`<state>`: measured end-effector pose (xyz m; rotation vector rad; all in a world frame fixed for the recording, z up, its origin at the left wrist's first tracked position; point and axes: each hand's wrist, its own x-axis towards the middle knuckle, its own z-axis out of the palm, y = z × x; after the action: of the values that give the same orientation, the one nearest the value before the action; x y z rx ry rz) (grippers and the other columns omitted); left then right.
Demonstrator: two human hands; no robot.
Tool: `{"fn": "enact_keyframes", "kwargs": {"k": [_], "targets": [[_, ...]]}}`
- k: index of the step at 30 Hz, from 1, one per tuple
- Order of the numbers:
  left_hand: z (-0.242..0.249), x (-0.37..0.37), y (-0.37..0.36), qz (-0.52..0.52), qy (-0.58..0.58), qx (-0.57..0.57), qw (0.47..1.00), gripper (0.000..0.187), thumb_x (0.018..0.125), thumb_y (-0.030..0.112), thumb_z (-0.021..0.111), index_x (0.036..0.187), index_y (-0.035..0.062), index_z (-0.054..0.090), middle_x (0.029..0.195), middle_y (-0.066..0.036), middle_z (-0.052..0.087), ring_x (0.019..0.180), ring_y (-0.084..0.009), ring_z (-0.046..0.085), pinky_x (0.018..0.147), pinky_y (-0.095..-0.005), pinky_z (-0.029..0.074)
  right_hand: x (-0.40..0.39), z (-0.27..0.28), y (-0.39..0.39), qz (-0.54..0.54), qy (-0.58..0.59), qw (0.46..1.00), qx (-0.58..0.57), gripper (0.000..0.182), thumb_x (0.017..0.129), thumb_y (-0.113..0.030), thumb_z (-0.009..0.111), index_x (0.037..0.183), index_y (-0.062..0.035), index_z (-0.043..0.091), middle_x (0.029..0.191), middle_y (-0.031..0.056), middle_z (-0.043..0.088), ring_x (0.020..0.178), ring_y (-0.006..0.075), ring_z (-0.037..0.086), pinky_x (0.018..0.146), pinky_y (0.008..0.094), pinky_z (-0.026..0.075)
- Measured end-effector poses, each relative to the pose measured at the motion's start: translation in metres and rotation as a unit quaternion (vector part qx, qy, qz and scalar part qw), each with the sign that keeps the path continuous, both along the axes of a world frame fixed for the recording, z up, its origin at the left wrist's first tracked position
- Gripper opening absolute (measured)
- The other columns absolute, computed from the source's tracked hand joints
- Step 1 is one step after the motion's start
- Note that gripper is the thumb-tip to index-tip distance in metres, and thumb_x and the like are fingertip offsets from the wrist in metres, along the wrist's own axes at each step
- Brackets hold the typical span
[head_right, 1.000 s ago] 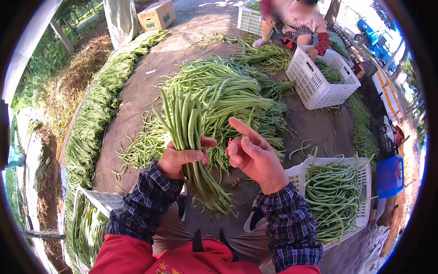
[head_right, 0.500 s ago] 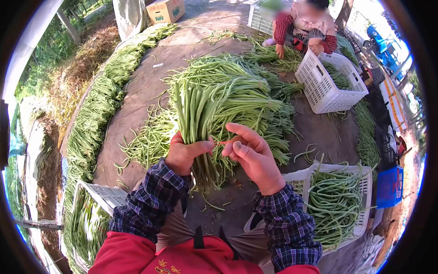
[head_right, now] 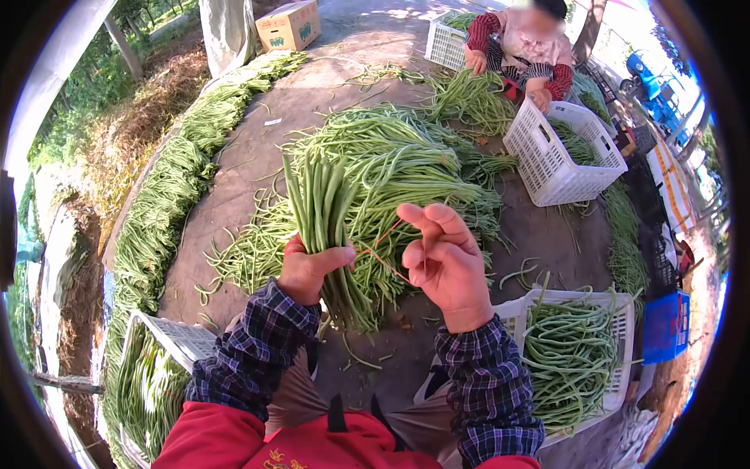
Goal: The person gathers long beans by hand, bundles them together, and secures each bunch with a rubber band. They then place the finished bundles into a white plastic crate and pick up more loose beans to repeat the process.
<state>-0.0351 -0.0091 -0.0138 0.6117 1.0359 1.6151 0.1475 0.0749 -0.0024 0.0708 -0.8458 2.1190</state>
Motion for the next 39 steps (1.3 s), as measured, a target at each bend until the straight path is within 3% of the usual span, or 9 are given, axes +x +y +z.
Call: {"fn": "enact_keyframes", "kwargs": {"k": [2,6,9,13,17,18,22,31,39], "targets": [[-0.001,0.006,0.001,-0.028,-0.015,0.016,0.999,0.024,0.065,-0.006,0.067,0.087,0.003,0.059,0.077,-0.005,0.062,0.067,-0.014,0.059,0.061,-0.027,0.048,-0.01,-0.001,-0.007,0.011,-0.04,0.999,0.009,0.034,0.085,0.003,0.043,0.117,-0.0093,0.047,0.129,0.0176,0.041,0.085,0.0195,0.063,0.037,0.0154,0.039],[-0.002,0.011,-0.001,-0.09,-0.05,0.014,0.995,0.025,0.066,-0.006,0.067,0.089,0.0022,0.058,0.077,-0.005,0.062,0.067,-0.0155,0.059,0.061,-0.0281,0.048,-0.017,-0.001,-0.012,-0.009,-0.043,0.998,-0.035,0.033,0.085,-0.001,0.049,0.117,-0.0094,0.045,0.128,0.0174,0.041,0.084,0.0194,0.063,0.037,0.0153,0.039],[0.0,0.014,0.0,-0.108,-0.079,0.009,0.991,0.026,0.067,-0.006,0.066,0.09,0.0021,0.058,0.078,-0.005,0.061,0.067,-0.016,0.059,0.061,-0.0284,0.048,-0.016,-0.003,-0.011,0.013,-0.014,0.996,-0.085,0.028,0.084,-0.029,0.056,0.102,-0.011,0.044,0.124,0.0171,0.046,0.097,0.0249,0.059,0.044,0.0177,0.046],[0.006,0.009,-0.001,-0.107,-0.091,0.012,0.99,0.042,0.065,0.0,0.067,0.103,0.0034,0.05,0.074,-0.007,0.057,0.064,-0.0192,0.056,0.061,-0.0324,0.047,-0.011,0.002,-0.003,-0.005,0.005,0.999,-0.048,0.044,0.076,-0.052,0.052,0.091,-0.0122,0.043,0.122,0.0171,0.048,0.112,0.0318,0.048,0.065,0.0262,0.053],[0.008,0.002,-0.004,-0.146,-0.101,0.061,0.982,0.041,0.063,0.005,0.07,0.099,0.0024,0.049,0.074,-0.008,0.057,0.064,-0.0193,0.056,0.063,-0.0344,0.047,-0.003,0.012,-0.002,-0.075,-0.152,0.984,0.06,0.084,0.064,-0.059,0.062,0.126,-0.0082,0.035,0.135,0.0172,0.032,0.126,0.0294,0.03,0.095,0.0385,0.039],[0.007,0.002,-0.003,-0.162,-0.099,0.073,0.979,0.042,0.063,0.008,0.071,0.097,0.0026,0.048,0.073,-0.008,0.057,0.064,-0.0187,0.056,0.061,-0.0346,0.047,-0.002,0.01,-0.003,-0.051,-0.186,0.978,0.073,0.106,0.06,-0.055,0.07,0.137,-0.0057,0.016,0.137,0.0183,0.028,0.127,0.0283,0.028,0.1,0.0405,0.03],[-0.002,0.008,-0.003,-0.258,-0.022,0.082,0.962,0.043,0.063,0.004,0.071,0.1,0.0026,0.05,0.073,-0.007,0.058,0.063,-0.0176,0.056,0.059,-0.0323,0.047,-0.018,0.0,-0.015,0.023,-0.171,0.981,0.084,0.114,0.058,-0.03,0.081,0.139,-0.007,0.004,0.133,0.0213,0.033,0.122,0.0269,0.035,0.097,0.0376,0.032],[-0.022,0.031,0.004,-0.385,0.042,-0.01,0.922,0.046,0.064,-0.003,0.071,0.106,0.0075,0.056,0.095,-0.001,0.06,0.087,-0.0117,0.056,0.074,-0.0268,0.047,-0.015,0.032,-0.028,-0.026,-0.208,0.973,0.1,0.11,0.055,-0.006,0.08,0.139,-0.0135,0.01,0.108,0.0128,0.055,0.103,0.0229,0.053,0.083,0.0368,0.048],[-0.03,0.041,0.011,-0.459,0.088,0.024,0.884,0.038,0.065,0.006,0.074,0.099,0.0074,0.057,0.093,-0.002,0.059,0.088,-0.013,0.055,0.075,-0.0275,0.046,-0.006,0.023,-0.026,-0.074,-0.237,0.955,0.164,0.071,0.068,0.003,0.065,0.13,-0.0082,0.035,0.093,0.0075,0.057,0.083,0.0145,0.057,0.073,0.0283,0.048]]}}
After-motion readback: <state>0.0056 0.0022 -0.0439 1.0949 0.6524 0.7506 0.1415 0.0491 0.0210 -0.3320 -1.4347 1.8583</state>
